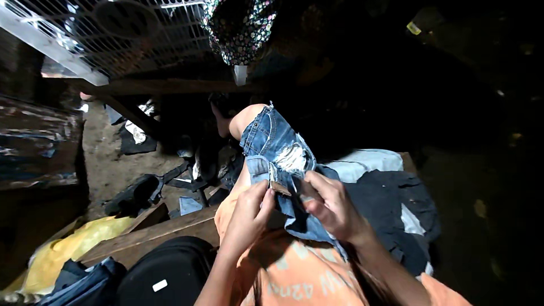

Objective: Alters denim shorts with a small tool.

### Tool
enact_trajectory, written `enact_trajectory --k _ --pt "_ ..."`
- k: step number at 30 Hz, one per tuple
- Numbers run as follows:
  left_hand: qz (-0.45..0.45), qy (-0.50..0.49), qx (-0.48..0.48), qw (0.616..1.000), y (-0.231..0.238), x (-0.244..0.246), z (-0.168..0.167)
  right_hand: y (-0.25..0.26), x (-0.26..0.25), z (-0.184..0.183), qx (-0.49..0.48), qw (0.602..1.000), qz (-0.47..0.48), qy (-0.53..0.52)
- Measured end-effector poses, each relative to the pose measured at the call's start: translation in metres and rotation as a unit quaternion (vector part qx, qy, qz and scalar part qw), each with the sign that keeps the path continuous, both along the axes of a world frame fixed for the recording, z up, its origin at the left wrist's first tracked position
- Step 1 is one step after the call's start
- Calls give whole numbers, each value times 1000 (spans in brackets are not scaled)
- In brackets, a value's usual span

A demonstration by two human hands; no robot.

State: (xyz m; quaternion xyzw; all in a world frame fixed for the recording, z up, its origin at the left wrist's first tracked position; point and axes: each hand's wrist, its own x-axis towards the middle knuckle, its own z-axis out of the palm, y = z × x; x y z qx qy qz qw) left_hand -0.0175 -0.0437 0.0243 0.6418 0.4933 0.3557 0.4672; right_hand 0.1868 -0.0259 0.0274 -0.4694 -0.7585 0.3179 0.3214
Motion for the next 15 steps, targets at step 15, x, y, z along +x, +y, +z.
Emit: enact_trajectory --k 15 --pt "-43 -47 86 994 -17 11 -9 -25 10 -1 11 991 1 -132"
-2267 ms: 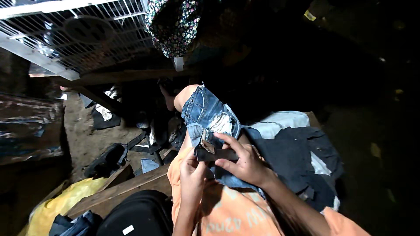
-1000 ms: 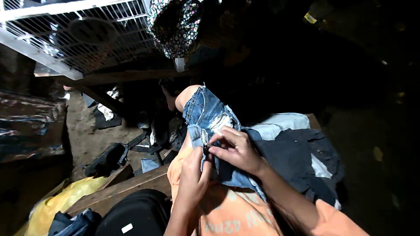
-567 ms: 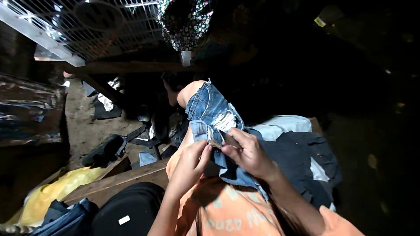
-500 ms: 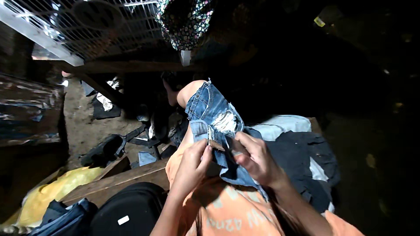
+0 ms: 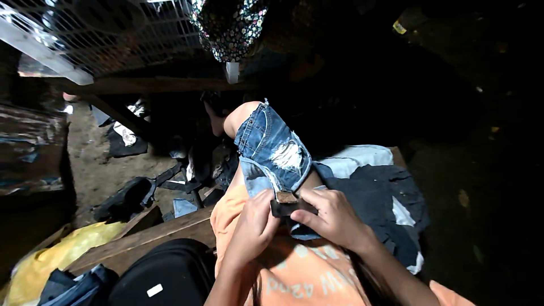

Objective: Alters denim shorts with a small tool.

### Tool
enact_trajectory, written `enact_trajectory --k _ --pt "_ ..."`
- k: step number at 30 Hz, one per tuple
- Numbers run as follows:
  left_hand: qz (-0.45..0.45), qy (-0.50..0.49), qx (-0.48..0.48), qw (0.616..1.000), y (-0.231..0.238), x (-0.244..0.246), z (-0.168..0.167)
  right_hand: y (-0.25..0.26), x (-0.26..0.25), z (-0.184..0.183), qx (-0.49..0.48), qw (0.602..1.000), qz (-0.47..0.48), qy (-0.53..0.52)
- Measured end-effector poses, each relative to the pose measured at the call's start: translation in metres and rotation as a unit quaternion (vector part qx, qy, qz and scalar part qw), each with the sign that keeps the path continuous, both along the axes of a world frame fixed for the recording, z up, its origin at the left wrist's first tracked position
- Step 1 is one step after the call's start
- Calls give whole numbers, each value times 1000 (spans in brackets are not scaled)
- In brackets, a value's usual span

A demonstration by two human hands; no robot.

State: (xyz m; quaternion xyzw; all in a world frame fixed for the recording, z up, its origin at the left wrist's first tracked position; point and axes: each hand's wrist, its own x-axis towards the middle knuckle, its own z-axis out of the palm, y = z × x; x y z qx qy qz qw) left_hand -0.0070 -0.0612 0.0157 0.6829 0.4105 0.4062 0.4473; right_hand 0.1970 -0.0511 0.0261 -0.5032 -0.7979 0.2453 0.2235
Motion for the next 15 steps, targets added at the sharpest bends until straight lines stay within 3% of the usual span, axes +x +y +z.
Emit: enact_trajectory --k 7,15 --pt "39 -83 10 996 -13 3 -10 2 -9 -5 77 997 1 8" --pt "115 41 14 992 -21 12 -20 0 -35 -16 -36 997 -25 58"
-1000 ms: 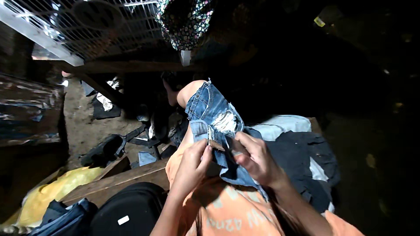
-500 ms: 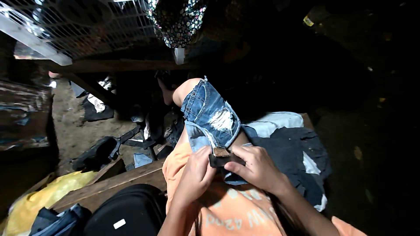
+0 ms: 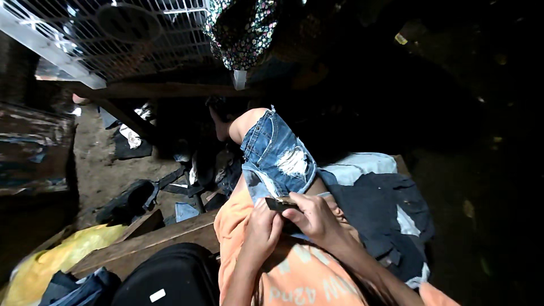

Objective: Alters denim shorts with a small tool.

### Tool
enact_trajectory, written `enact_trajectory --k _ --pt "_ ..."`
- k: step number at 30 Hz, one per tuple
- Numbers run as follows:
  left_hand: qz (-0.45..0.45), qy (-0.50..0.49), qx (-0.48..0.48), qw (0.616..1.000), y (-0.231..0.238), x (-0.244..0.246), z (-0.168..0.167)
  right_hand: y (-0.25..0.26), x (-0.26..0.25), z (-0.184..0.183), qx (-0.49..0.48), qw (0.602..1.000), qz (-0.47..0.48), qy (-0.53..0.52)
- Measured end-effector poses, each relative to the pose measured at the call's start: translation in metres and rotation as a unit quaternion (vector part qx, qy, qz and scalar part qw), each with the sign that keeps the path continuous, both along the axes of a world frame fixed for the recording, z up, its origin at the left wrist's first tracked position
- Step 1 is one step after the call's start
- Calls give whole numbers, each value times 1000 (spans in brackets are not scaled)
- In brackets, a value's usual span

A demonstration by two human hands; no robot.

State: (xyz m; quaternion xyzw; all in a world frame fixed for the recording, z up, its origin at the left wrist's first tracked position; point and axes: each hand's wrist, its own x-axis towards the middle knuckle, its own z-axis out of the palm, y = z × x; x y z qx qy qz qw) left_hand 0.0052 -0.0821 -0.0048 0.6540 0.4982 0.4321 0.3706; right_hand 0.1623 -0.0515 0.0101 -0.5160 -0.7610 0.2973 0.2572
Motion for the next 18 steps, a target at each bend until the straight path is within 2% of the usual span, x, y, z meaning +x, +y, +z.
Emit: enact_trajectory --k 3,6,8,10,13,15,18 --pt "7 20 1 1000 6 3 -4 4 -4 -4 -73 997 -20 29" --pt "6 24 2 1000 13 7 -10 11 -1 -2 -200 974 -25 103" --pt "0 -6 -4 1000 16 9 -13 20 5 1 -270 948 -9 166" --pt "-9 -71 -41 997 17 9 -9 30 18 4 -311 931 46 186" --pt "-20 -178 -114 977 22 9 -1 43 41 3 -273 942 125 151" --pt "-26 -200 -137 970 27 9 3 55 57 9 -257 940 141 177" --pt "-20 -194 -152 969 35 12 2 86 62 36 -226 949 76 207"
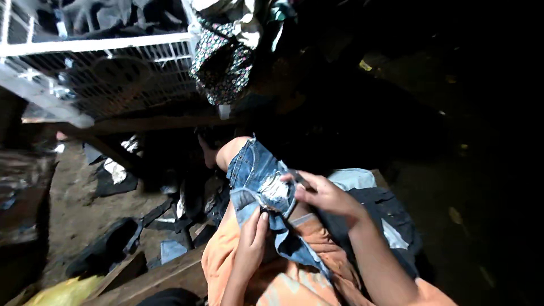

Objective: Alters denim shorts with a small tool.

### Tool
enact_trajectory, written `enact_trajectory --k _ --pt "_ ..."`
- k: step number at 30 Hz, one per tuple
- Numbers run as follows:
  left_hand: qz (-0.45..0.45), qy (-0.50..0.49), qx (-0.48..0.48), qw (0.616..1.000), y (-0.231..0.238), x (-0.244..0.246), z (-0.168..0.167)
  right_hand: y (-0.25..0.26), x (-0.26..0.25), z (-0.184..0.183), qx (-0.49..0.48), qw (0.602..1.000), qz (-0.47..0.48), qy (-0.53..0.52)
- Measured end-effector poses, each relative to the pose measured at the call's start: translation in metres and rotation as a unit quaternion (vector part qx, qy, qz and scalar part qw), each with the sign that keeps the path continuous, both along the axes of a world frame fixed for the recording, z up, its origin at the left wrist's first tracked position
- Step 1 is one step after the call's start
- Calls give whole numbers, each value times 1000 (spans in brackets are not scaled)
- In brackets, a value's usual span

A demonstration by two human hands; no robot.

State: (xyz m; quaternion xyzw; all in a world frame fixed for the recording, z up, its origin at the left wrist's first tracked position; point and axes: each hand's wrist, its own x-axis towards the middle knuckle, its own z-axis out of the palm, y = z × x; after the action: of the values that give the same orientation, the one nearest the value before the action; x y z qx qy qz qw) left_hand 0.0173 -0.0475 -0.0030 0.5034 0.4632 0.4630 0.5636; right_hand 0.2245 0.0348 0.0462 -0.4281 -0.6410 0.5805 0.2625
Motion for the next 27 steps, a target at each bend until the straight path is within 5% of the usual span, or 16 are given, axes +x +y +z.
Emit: enact_trajectory --k 10,19,24,27 --pt "-1 54 31 998 9 11 -27 157 -53 18 -248 936 -156 195" --pt "69 17 86 994 4 12 -42 184 -60 125 -63 951 -125 277" --pt "72 -3 71 995 4 14 -36 148 -58 107 -11 968 -99 230" --pt "83 -29 40 995 1 14 -26 90 -44 64 70 993 -40 82"
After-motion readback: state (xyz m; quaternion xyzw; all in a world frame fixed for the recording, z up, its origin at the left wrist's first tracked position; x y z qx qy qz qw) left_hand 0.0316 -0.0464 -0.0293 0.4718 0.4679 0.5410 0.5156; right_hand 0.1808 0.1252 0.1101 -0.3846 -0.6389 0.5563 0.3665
